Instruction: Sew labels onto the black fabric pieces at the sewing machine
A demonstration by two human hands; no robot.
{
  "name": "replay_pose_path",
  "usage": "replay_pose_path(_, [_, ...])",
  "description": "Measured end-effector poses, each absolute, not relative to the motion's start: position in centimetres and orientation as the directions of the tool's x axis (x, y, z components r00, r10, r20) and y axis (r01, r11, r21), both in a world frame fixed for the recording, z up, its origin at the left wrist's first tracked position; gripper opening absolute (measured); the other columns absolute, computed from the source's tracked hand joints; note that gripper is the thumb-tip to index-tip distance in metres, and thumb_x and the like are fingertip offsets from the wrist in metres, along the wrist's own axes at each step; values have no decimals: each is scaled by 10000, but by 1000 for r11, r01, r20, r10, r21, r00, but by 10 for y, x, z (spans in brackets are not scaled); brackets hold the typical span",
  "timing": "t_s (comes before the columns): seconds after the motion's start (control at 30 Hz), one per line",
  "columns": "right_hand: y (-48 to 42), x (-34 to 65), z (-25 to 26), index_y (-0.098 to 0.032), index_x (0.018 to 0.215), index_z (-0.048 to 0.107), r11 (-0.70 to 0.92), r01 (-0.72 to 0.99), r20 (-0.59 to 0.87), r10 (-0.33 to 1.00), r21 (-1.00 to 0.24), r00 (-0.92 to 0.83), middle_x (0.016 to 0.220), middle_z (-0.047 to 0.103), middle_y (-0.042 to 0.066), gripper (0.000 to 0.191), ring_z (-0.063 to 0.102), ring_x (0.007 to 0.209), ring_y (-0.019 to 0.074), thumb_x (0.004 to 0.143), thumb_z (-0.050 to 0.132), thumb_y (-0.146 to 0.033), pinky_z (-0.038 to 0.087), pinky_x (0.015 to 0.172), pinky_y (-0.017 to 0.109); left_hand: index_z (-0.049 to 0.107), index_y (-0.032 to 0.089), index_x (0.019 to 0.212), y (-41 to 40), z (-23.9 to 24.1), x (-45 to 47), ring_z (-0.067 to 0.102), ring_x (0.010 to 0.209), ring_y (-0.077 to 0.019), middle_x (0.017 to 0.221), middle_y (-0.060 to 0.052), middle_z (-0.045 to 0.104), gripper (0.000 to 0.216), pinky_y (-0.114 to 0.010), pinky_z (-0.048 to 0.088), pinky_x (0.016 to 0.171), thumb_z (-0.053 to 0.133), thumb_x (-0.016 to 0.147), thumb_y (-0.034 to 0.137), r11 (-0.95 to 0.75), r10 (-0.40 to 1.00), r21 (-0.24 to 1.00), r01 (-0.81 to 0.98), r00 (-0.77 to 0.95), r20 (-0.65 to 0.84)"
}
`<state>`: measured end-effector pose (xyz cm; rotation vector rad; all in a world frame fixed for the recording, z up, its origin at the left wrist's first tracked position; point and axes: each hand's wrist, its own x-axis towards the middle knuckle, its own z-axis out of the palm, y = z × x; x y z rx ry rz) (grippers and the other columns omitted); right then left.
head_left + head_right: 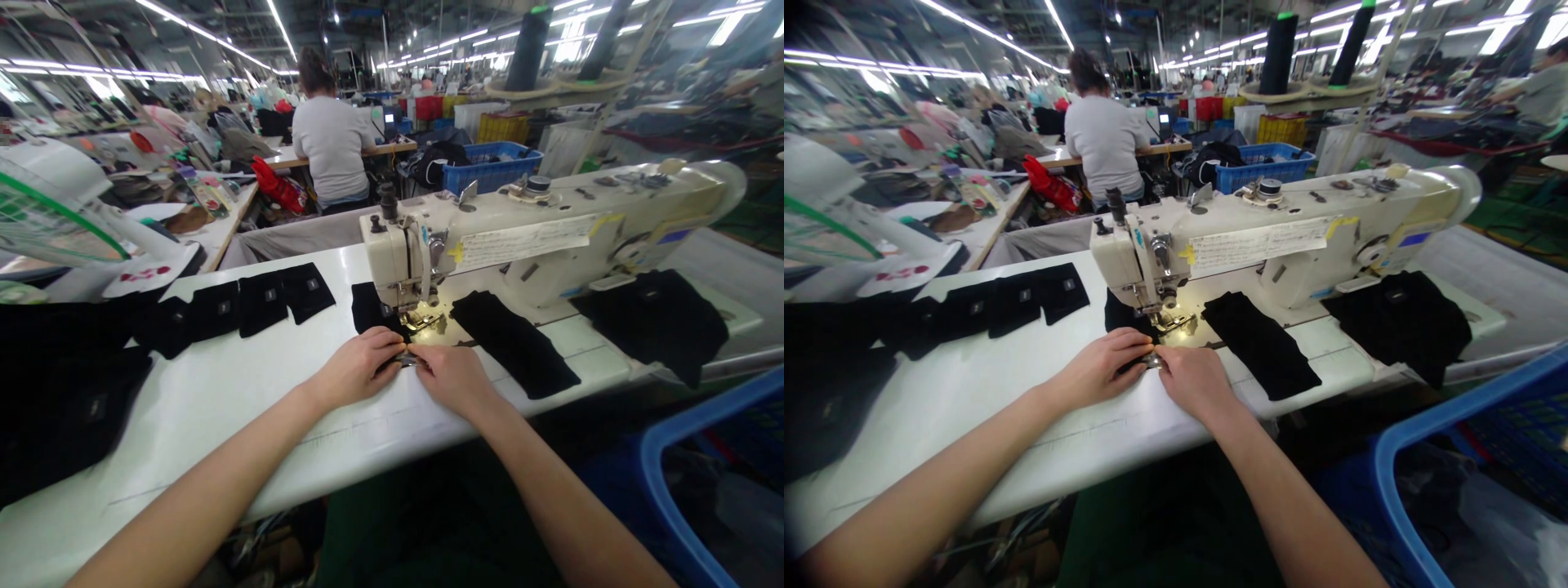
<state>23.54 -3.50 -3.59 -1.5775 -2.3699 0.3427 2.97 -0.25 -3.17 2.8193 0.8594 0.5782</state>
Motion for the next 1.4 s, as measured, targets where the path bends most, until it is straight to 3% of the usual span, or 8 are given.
replay_pose_path(0.2, [-46,237,-38,-240,1256,673,360,864,98,932,-352,-348,1117,758,57,360,717,924,224,934,518,-199,485,777,297,709,151,1138,11,-31,28,635,1070,-252,1131,-138,689,268,-433,577,920,536,942,208,-818,576,221,532,743,340])
replay_pose_path(0.7, [-62,243,-43,-229,1180,709,350,850,113,936,-393,-333,1047,771,50,351,722,885,224,884,547,-131,507,765,302,703,142,1118,31,-32,26,611,1089,-258,1134,-115,688,261,-411,547,956,520,940,194,-799,599,170,577,737,312])
replay_pose_path(0.87, [-69,254,-46,-229,1110,723,365,829,272,924,-423,-268,961,749,26,286,704,830,172,892,571,-123,485,692,238,697,130,1134,30,-34,24,602,1104,-254,1155,-120,679,271,-407,540,971,506,956,203,-800,597,183,571,731,331])
replay_pose_path(1.0, [-70,278,-46,-233,1117,723,166,926,410,912,-338,-14,1064,703,37,232,680,747,149,940,572,-229,453,590,238,681,130,1167,33,-37,21,596,1119,-251,1164,-124,669,292,-413,535,984,474,976,206,-802,594,175,571,734,330])
replay_pose_path(1.1, [-67,297,-42,-233,1145,715,-27,972,336,936,-232,106,1137,674,38,248,662,684,144,925,615,-289,413,521,256,672,130,1182,35,-39,20,596,1123,-249,1177,-131,664,316,-417,536,985,427,994,198,-802,593,150,579,736,328])
replay_pose_path(1.2, [-64,311,-39,-245,1060,740,-61,982,217,971,-178,99,1095,686,8,196,663,683,143,948,581,-271,393,514,262,659,129,1207,37,-40,18,596,1128,-247,1211,-130,658,335,-408,530,995,402,1006,202,-802,591,126,584,744,311])
replay_pose_path(1.4, [-59,336,-48,-263,964,754,-61,948,205,970,-311,129,1079,712,-18,220,682,751,163,968,541,-316,444,588,278,660,150,1214,48,-40,-4,612,1131,-233,1221,-119,664,325,-384,523,992,430,995,214,-780,617,113,616,725,307])
